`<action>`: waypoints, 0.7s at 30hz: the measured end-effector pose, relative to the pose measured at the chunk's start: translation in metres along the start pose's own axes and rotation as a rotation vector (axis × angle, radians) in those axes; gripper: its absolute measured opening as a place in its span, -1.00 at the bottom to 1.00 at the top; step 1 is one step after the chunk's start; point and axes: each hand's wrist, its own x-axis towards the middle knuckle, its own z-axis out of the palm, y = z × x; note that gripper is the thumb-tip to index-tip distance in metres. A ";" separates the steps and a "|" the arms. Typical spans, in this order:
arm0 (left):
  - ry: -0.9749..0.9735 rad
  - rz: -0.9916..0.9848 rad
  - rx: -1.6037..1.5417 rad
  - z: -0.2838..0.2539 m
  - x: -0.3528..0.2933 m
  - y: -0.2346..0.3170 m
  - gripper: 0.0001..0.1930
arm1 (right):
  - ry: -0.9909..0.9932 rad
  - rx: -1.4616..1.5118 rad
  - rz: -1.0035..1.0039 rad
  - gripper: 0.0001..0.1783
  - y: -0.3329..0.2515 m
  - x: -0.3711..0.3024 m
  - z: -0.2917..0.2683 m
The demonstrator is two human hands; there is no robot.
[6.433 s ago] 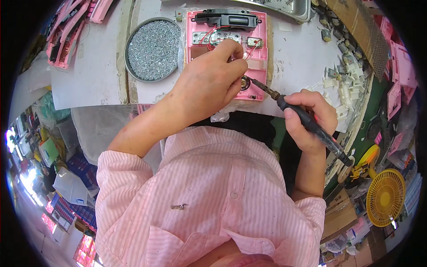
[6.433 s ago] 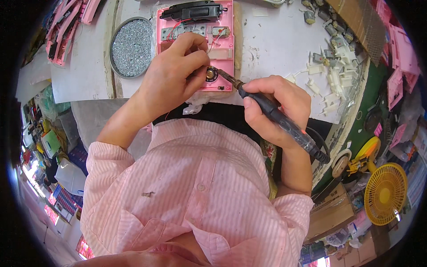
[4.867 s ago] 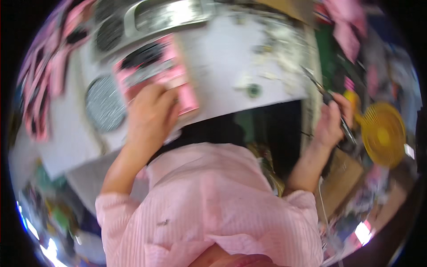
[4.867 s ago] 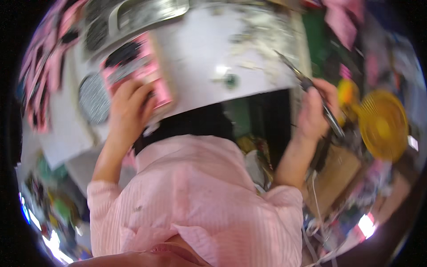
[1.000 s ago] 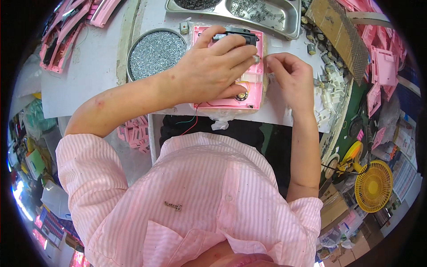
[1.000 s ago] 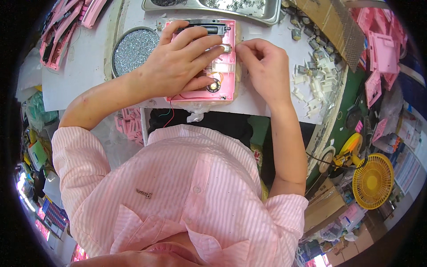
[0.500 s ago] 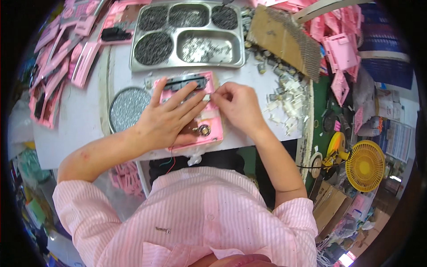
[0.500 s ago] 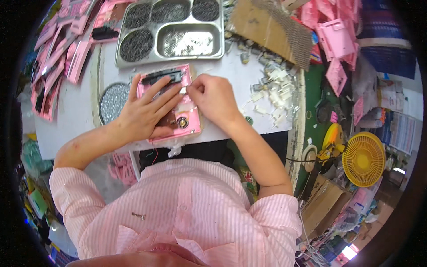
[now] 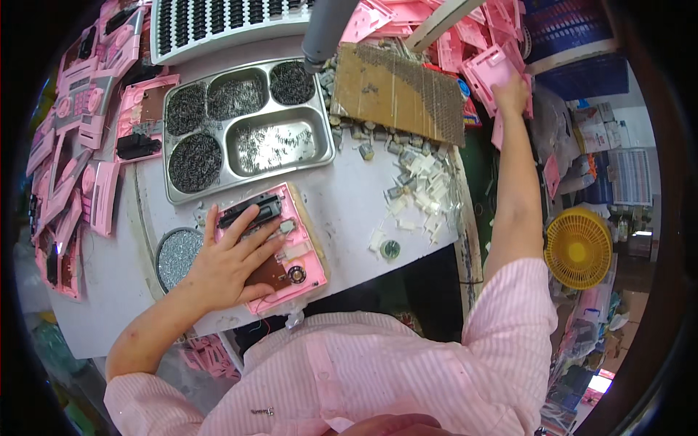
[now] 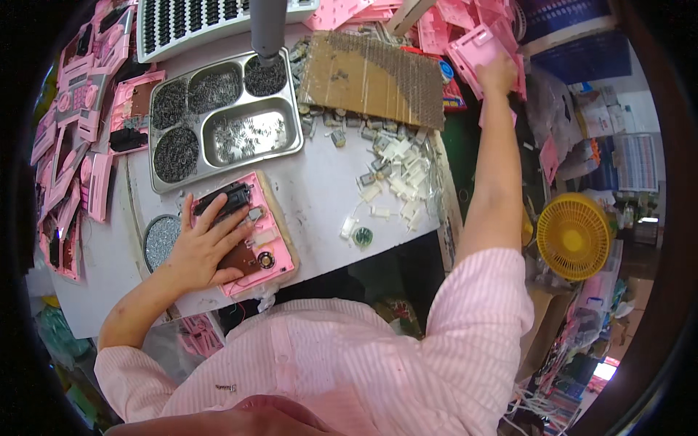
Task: Assembling electronic components into a pink toy housing using a soldering iron and an electric screwdriver.
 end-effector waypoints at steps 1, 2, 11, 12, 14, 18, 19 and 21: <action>0.005 -0.005 0.004 0.000 0.000 0.001 -0.12 | 0.033 -0.008 -0.018 0.03 0.032 0.020 0.019; 0.004 0.010 0.020 -0.001 0.003 0.001 -0.15 | 0.071 -0.019 -0.034 0.13 0.070 0.040 0.043; 0.000 -0.004 0.027 0.001 -0.006 -0.001 -0.15 | -0.334 0.873 0.014 -0.33 0.120 0.102 0.070; 0.005 -0.012 0.019 0.002 -0.008 0.001 -0.16 | -0.243 0.615 -0.187 -0.39 0.116 0.103 0.046; 0.033 0.021 0.050 0.000 -0.006 0.001 -0.17 | 0.068 0.169 -0.273 -0.41 0.112 0.085 -0.003; 0.305 0.004 0.062 -0.013 -0.017 0.019 -0.20 | -0.035 1.190 0.127 -0.47 0.043 -0.040 -0.089; 0.428 0.004 0.032 -0.016 -0.018 0.023 -0.20 | -0.166 1.560 0.165 -0.52 0.039 -0.077 -0.100; 0.532 -0.193 -0.528 -0.024 -0.021 0.054 -0.18 | -0.326 1.809 0.234 -0.64 -0.048 -0.189 -0.146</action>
